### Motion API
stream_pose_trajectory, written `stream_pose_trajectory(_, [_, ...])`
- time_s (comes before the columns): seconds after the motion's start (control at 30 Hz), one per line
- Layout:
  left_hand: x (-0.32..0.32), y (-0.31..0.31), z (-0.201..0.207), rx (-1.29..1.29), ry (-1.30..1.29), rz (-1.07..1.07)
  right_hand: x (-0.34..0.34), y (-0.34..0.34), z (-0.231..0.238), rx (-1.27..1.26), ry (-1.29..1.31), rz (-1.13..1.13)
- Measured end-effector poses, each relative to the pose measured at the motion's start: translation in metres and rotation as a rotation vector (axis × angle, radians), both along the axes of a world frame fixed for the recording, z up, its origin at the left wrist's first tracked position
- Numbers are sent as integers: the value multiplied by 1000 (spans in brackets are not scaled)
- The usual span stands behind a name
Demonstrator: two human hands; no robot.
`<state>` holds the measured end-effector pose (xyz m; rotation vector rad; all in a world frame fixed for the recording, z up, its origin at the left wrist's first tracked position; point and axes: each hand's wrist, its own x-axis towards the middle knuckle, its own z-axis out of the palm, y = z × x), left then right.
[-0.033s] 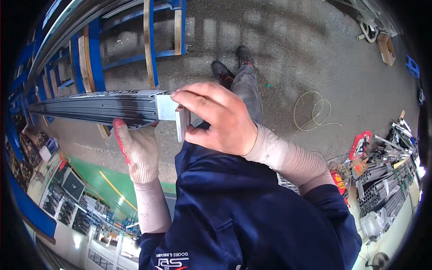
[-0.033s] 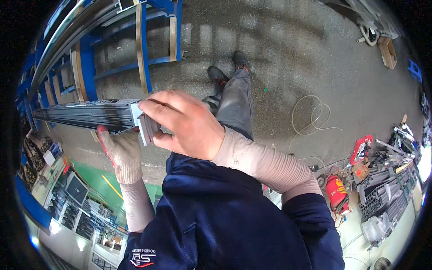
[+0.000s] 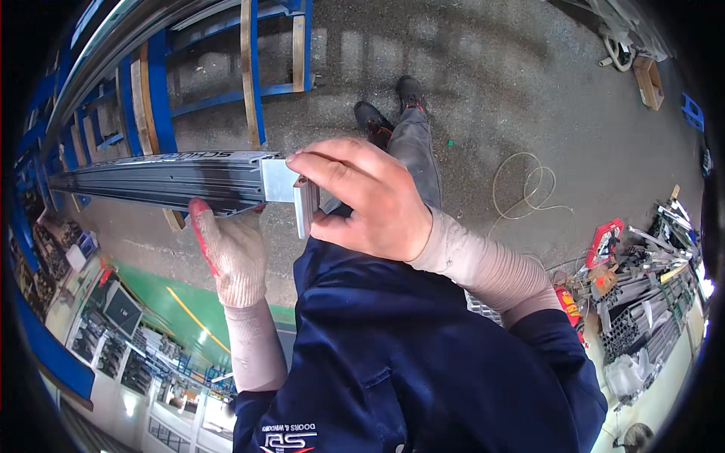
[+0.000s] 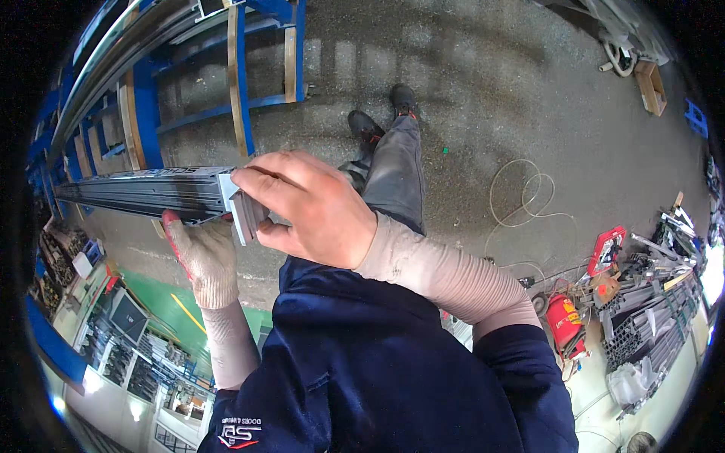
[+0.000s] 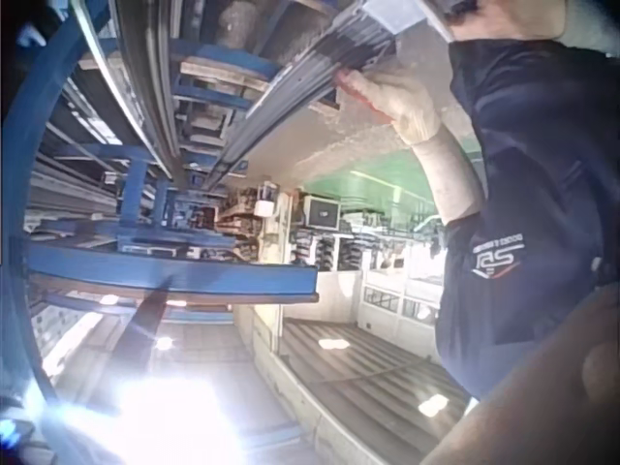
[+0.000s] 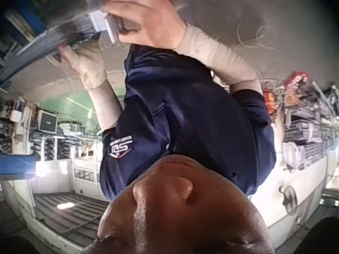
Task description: The person sorts through a cardboard box of metal brackets and metal profiles by hand, picking them up and examining them.
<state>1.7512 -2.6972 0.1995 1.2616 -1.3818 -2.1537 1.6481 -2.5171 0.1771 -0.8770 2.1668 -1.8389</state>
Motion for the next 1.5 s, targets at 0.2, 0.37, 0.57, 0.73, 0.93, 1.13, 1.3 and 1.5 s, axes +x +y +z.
stream_pose_trajectory(0.2, [0,0,1,1,-27,7,0,-3,0,-7,-12,1])
stream_pose_trajectory(0.37, [-1,1,1,-11,-21,19,0,-4,-1,-2,0,0])
stream_pose_trajectory(0.57, [-2,1,1,-4,13,-8,-1,-3,0,-6,2,16])
stream_pose_trajectory(0.73, [1,-1,-1,2,25,-12,-4,0,0,9,7,48])
stream_pose_trajectory(0.93, [4,-2,-2,-18,2,-36,-5,0,3,22,1,53])
stream_pose_trajectory(1.13, [4,-2,-3,-8,2,-28,-7,-1,4,24,6,66])
stream_pose_trajectory(1.3, [2,-1,-3,-50,-13,-34,-7,-1,4,27,7,67])
stream_pose_trajectory(1.5, [6,-5,-6,-15,-5,-30,-6,-3,2,30,5,92])
